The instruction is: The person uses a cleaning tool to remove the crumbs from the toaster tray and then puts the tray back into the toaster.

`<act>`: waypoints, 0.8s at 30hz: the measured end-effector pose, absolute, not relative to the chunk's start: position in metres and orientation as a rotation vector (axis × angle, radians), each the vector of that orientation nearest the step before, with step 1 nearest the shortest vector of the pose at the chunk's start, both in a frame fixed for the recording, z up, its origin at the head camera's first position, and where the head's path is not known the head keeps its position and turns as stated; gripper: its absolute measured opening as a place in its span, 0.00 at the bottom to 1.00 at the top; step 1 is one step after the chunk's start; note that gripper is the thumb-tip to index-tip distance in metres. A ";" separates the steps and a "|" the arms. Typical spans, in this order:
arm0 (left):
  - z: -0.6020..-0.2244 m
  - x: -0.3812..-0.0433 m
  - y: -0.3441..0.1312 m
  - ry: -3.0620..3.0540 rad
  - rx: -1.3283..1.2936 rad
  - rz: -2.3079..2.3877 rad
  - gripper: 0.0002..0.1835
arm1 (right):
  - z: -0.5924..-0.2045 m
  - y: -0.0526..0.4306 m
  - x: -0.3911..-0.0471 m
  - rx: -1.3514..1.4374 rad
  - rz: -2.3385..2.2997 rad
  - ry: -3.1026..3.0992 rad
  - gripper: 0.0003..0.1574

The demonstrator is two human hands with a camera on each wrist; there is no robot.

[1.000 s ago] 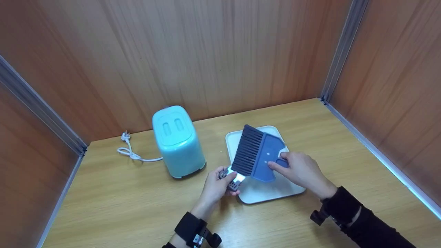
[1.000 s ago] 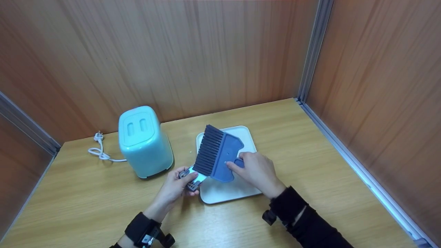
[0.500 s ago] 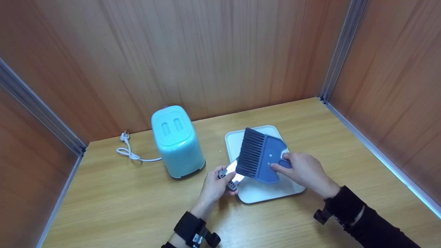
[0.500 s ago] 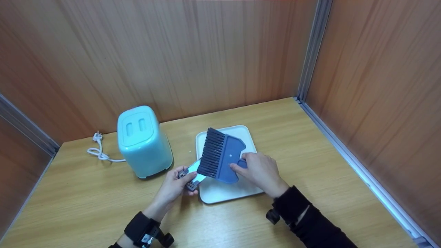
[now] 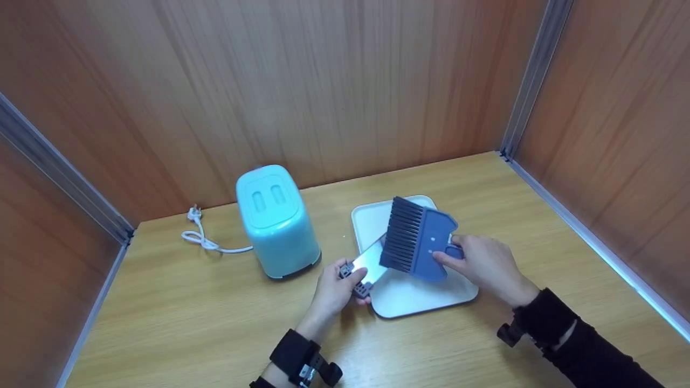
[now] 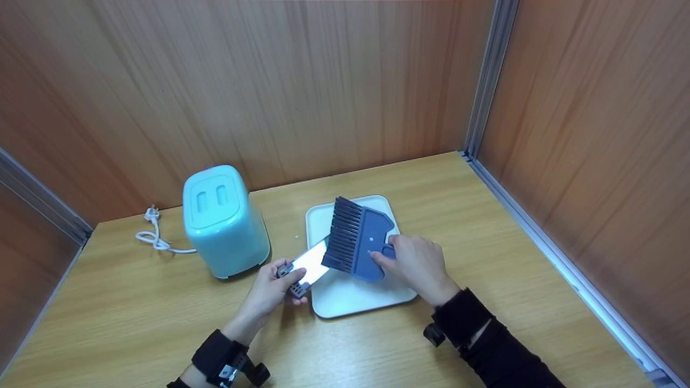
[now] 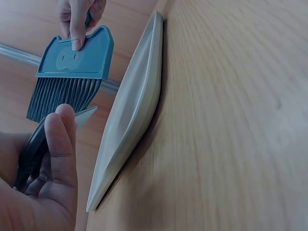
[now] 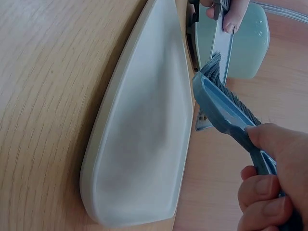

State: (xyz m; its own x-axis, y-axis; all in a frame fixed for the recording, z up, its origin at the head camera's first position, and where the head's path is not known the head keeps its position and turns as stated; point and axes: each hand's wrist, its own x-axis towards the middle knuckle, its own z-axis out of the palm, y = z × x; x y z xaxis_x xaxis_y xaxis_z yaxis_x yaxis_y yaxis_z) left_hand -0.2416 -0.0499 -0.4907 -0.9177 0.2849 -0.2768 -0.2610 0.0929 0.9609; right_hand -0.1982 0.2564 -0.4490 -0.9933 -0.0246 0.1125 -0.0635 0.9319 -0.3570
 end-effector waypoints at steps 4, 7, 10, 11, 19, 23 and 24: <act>-0.490 -0.242 -0.049 1.993 0.028 1.868 0.11 | -0.449 0.260 -0.199 0.042 0.528 -2.985 0.29; -0.490 -0.242 -0.048 2.004 0.027 1.858 0.11 | -0.448 0.262 -0.199 0.023 0.486 -2.986 0.29; -0.489 -0.243 -0.047 2.013 0.024 1.848 0.10 | -0.448 0.264 -0.199 -0.001 0.459 -2.986 0.29; -0.489 -0.243 -0.047 2.012 0.022 1.845 0.09 | -0.448 0.265 -0.198 -0.009 0.451 -2.986 0.29; -0.489 -0.243 -0.046 2.028 0.023 1.819 0.09 | -0.448 0.273 -0.196 -0.021 0.389 -2.957 0.32; -0.490 -0.242 -0.047 2.029 0.047 1.827 0.09 | -0.450 0.276 -0.194 -0.002 0.348 -2.899 0.30; -0.490 -0.241 -0.047 2.028 0.056 1.831 0.09 | -0.451 0.277 -0.194 0.005 0.332 -2.881 0.29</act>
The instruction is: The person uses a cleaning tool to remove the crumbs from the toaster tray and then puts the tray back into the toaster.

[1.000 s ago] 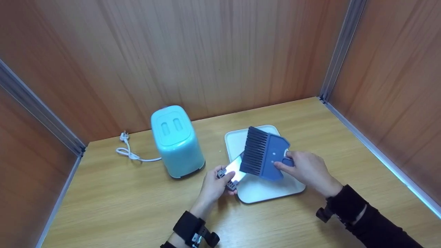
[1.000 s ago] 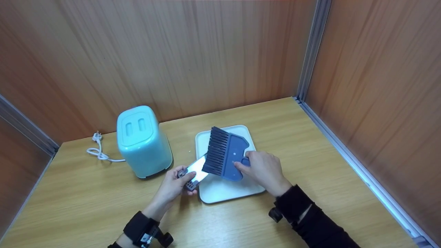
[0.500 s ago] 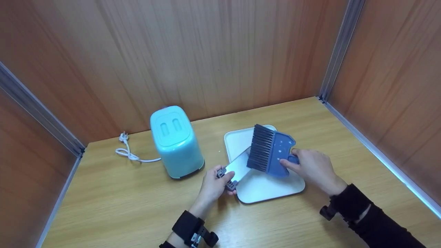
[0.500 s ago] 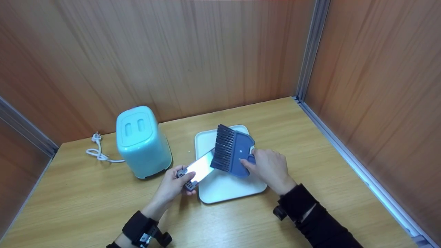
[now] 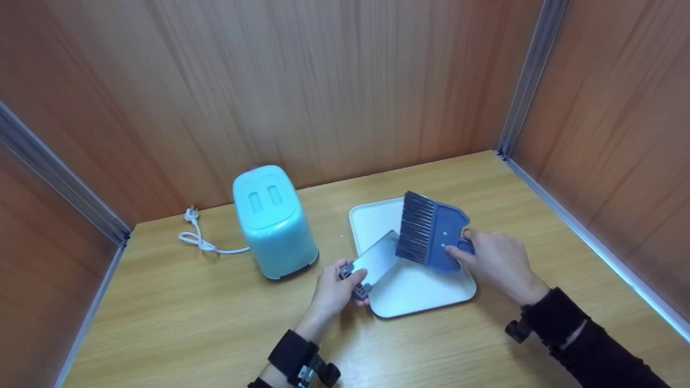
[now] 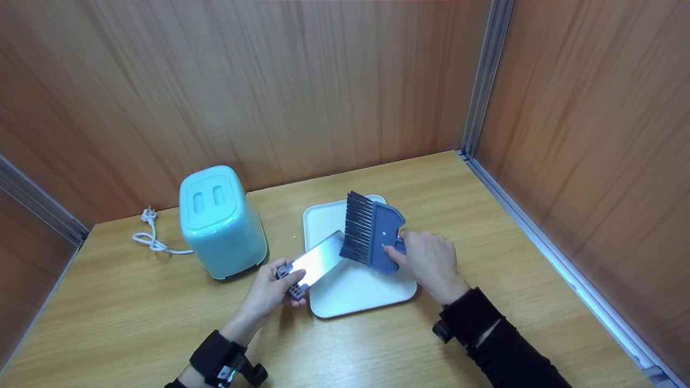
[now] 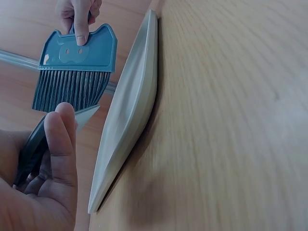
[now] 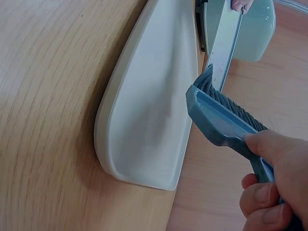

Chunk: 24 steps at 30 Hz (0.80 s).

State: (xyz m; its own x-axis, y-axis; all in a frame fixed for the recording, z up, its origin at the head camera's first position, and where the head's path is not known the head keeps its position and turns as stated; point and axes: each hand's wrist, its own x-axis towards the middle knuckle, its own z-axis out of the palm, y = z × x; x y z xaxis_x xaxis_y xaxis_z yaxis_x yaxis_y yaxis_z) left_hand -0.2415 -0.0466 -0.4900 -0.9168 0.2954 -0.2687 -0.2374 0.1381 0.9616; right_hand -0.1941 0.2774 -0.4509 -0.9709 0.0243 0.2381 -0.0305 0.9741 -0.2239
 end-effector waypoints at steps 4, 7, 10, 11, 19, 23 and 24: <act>-0.492 -0.241 -0.047 2.030 0.078 1.840 0.09 | -0.453 0.281 -0.194 0.021 0.280 -2.833 0.28; -0.492 -0.241 -0.048 2.038 0.069 1.828 0.09 | -0.453 0.283 -0.193 0.016 0.295 -2.838 0.28; -0.493 -0.239 -0.048 2.048 0.071 1.818 0.10 | -0.452 0.286 -0.192 0.001 0.310 -2.842 0.28; -0.493 -0.239 -0.048 2.050 0.071 1.815 0.10 | -0.451 0.287 -0.192 -0.004 0.311 -2.842 0.28; -0.492 -0.239 -0.046 2.080 0.073 1.792 0.11 | -0.451 0.295 -0.189 -0.019 0.289 -2.820 0.31; -0.493 -0.240 -0.046 2.113 0.091 1.770 0.11 | -0.450 0.299 -0.188 -0.021 0.267 -2.796 0.30; -0.493 -0.240 -0.046 2.128 0.099 1.761 0.10 | -0.449 0.299 -0.188 -0.024 0.268 -2.794 0.30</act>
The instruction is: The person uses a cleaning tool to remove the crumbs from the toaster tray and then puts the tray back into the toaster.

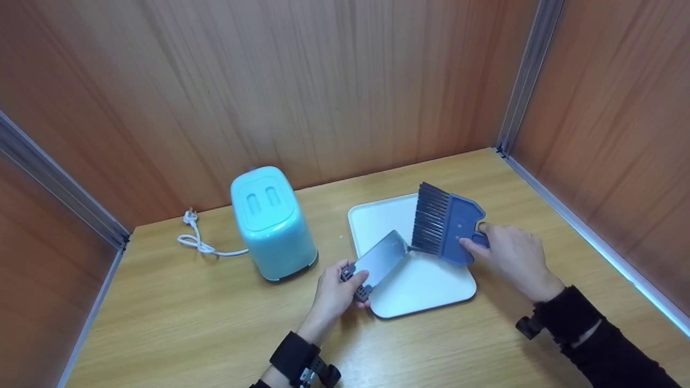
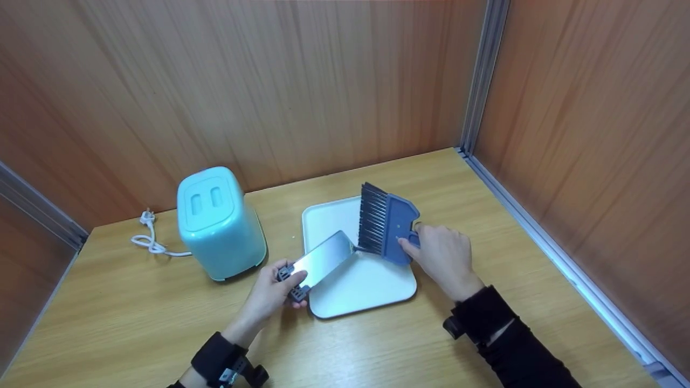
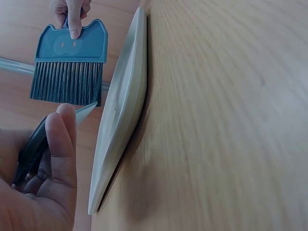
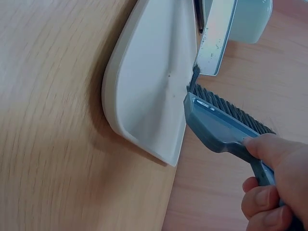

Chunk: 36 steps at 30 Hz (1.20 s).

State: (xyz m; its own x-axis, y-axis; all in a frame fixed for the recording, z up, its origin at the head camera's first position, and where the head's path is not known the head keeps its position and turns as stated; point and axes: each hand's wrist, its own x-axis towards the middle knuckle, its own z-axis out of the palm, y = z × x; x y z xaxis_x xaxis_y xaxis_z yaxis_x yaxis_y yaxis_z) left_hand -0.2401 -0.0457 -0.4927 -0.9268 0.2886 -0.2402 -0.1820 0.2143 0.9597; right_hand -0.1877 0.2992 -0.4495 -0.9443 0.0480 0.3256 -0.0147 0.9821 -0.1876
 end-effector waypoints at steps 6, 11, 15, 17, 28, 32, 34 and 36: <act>-0.491 -0.239 -0.045 2.210 0.159 1.730 0.09 | -0.443 0.299 -0.187 -0.046 0.320 -2.774 0.29; -0.490 -0.239 -0.044 2.249 0.188 1.717 0.07 | -0.441 0.290 -0.188 -0.045 0.446 -2.761 0.29; -0.490 -0.238 -0.043 2.280 0.194 1.697 0.07 | -0.441 0.278 -0.188 -0.045 0.568 -2.785 0.31; -0.490 -0.238 -0.042 2.289 0.192 1.695 0.07 | -0.442 0.272 -0.189 -0.042 0.608 -2.803 0.31; -0.489 -0.238 -0.037 2.287 0.192 1.702 0.06 | -0.449 0.255 -0.192 -0.015 0.578 -2.864 0.29; -0.489 -0.238 -0.038 2.297 0.198 1.679 0.07 | -0.451 0.259 -0.193 -0.026 0.551 -2.859 0.28; -0.489 -0.237 -0.038 2.303 0.213 1.673 0.08 | -0.453 0.261 -0.193 -0.024 0.524 -2.849 0.27; -0.488 -0.236 -0.039 2.311 0.247 1.675 0.09 | -0.454 0.263 -0.193 -0.023 0.490 -2.837 0.27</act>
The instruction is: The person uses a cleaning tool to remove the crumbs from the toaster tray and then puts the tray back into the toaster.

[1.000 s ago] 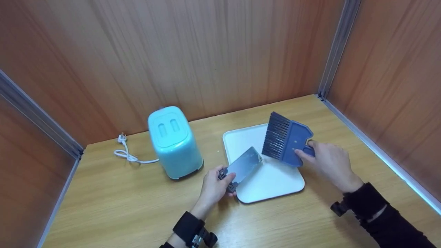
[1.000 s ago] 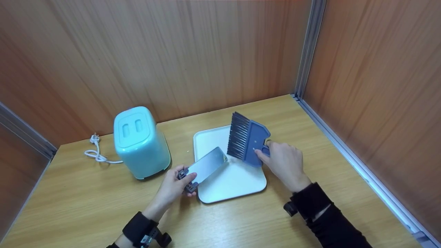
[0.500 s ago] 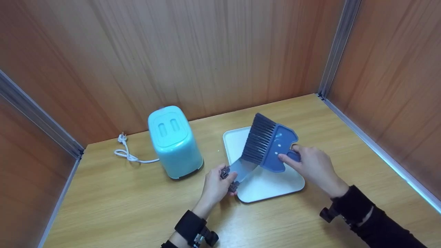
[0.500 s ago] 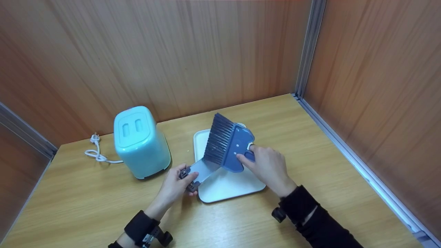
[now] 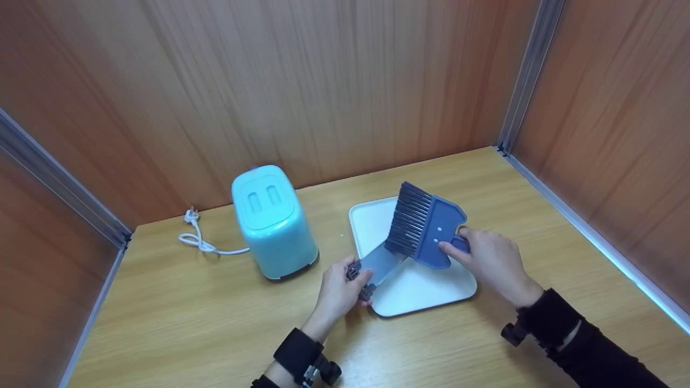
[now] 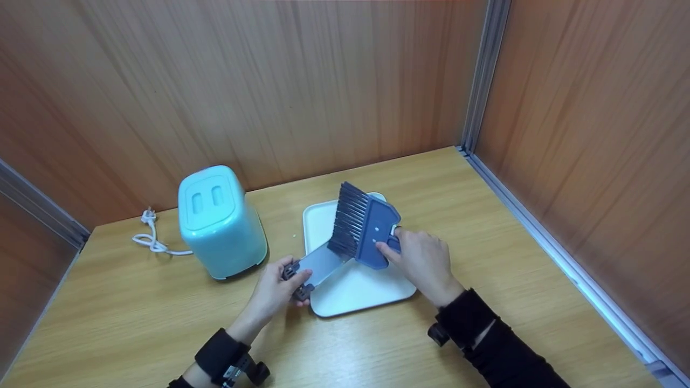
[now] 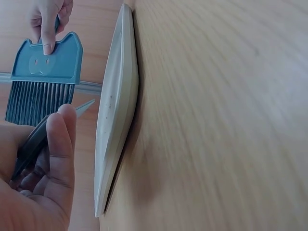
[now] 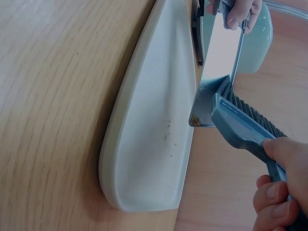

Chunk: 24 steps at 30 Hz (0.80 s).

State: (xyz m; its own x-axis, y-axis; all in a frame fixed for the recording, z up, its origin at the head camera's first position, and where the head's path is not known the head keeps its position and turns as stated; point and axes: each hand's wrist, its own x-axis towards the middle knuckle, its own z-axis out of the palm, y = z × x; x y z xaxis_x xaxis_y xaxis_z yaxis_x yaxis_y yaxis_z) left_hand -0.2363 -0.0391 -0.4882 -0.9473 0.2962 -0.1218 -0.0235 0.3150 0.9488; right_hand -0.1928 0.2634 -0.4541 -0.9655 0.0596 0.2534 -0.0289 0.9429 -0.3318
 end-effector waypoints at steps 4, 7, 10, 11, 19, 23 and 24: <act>-0.488 -0.236 -0.040 2.337 0.309 1.668 0.10 | -0.456 0.268 -0.192 -0.027 0.434 -2.817 0.27; -0.489 -0.237 -0.040 2.357 0.320 1.650 0.10 | -0.456 0.271 -0.192 -0.031 0.417 -2.818 0.29; -0.489 -0.237 -0.041 2.380 0.339 1.629 0.10 | -0.456 0.273 -0.191 -0.030 0.408 -2.814 0.29; -0.489 -0.237 -0.041 2.390 0.344 1.619 0.11 | -0.456 0.274 -0.191 -0.030 0.407 -2.812 0.29; -0.488 -0.237 -0.041 2.463 0.363 1.546 0.13 | -0.457 0.281 -0.188 -0.028 0.352 -2.791 0.28; -0.488 -0.236 -0.040 2.492 0.382 1.528 0.13 | -0.456 0.285 -0.186 -0.034 0.322 -2.792 0.29; -0.488 -0.235 -0.040 2.498 0.390 1.525 0.13 | -0.456 0.286 -0.186 -0.036 0.319 -2.793 0.29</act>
